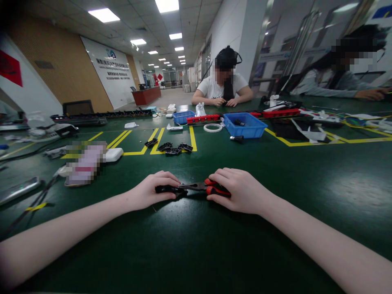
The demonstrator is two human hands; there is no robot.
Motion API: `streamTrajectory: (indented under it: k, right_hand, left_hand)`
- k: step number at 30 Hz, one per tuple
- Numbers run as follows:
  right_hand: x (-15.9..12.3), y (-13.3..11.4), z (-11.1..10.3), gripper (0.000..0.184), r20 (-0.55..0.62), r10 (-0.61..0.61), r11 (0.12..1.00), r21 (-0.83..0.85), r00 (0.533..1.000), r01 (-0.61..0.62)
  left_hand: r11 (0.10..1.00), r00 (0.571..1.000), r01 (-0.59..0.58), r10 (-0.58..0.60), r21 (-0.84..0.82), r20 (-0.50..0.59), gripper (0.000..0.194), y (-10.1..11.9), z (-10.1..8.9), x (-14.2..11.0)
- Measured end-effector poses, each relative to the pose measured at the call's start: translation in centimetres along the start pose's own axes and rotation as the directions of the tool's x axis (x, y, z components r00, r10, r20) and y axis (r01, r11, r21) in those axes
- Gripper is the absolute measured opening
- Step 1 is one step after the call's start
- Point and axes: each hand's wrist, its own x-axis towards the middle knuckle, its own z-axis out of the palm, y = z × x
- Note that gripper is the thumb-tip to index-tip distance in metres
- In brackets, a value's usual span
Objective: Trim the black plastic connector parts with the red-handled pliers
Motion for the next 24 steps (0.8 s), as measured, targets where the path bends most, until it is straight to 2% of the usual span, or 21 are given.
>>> streamTrajectory:
  k: [8,17,24]
  right_hand:
    - [0.04,0.2,-0.44,0.033,-0.01,-0.018,1.0,-0.017,1.0,0.018]
    - [-0.01,0.12,-0.4,0.035,0.002,-0.017,1.0,-0.02,1.0,0.017]
    - [-0.06,0.07,-0.02,0.034,-0.065,-0.06,0.994,-0.092,0.996,0.054]
  left_hand:
    - [1.0,1.0,0.025,-0.025,0.007,0.013,0.024,0.45,-0.13,-0.06]
    - [1.0,1.0,-0.007,0.007,0.021,0.01,0.024,0.15,0.02,-0.07]
    - [1.0,1.0,-0.001,0.001,0.019,0.018,0.025,0.36,-0.09,-0.11]
